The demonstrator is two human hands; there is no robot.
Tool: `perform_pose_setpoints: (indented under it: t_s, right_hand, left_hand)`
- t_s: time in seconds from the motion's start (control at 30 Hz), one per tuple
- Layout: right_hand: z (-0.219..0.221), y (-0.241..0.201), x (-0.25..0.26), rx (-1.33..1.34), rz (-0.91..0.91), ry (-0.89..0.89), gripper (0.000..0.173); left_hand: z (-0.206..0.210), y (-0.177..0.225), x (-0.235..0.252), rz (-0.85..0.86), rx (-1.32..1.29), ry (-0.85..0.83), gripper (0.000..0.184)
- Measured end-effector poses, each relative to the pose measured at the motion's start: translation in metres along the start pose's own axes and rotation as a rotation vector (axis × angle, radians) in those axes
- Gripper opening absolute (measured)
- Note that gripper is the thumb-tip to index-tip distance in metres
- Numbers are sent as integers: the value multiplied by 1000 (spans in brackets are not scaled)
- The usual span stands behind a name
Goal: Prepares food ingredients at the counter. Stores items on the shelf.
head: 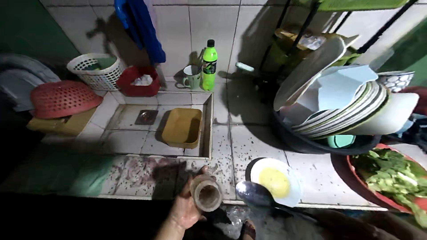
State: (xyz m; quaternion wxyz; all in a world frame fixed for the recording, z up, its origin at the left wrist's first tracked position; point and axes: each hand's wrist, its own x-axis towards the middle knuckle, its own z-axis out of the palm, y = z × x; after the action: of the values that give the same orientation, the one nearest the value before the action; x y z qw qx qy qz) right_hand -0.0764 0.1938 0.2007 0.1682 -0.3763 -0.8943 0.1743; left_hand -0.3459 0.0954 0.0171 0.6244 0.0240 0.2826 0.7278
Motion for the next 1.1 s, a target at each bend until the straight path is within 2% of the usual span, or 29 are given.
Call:
perform_pose_setpoints:
  t_s: [0.17, 0.23, 0.33, 0.5, 0.67, 0.8, 0.87, 0.97, 1.1]
  right_hand:
    - [-1, -45, 17, -175, -89, -159, 21]
    - [5, -57, 23, -239, -145, -166, 21]
    - [17, -70, 31, -329, -218, -80, 19]
    - [28, -67, 48, -380, -302, 8, 14]
    - [43, -54, 57, -431, -406, 51, 11]
    - [31, -44, 59, -421, -396, 85, 10]
    - [28, -40, 60, -425, -378, 98, 11]
    - [28, -35, 60, -417, -347, 95, 13]
    - [29, -31, 61, -379, -306, 68, 13]
  left_hand:
    - [-5, 3, 3, 43, 215, 27, 48]
    - [-8, 2, 6, 108, 352, -15, 62]
    - [-11, -4, 9, 180, 417, -24, 57]
    - [12, -12, 11, 166, 343, 124, 51]
    - [17, -24, 20, 243, 339, -47, 61]
    - [38, -26, 26, 239, 273, 59, 53]
    - [44, -29, 28, 223, 244, 69, 52]
    - [43, -34, 33, 207, 119, -6, 50]
    - [62, -37, 32, 191, 39, 95, 48]
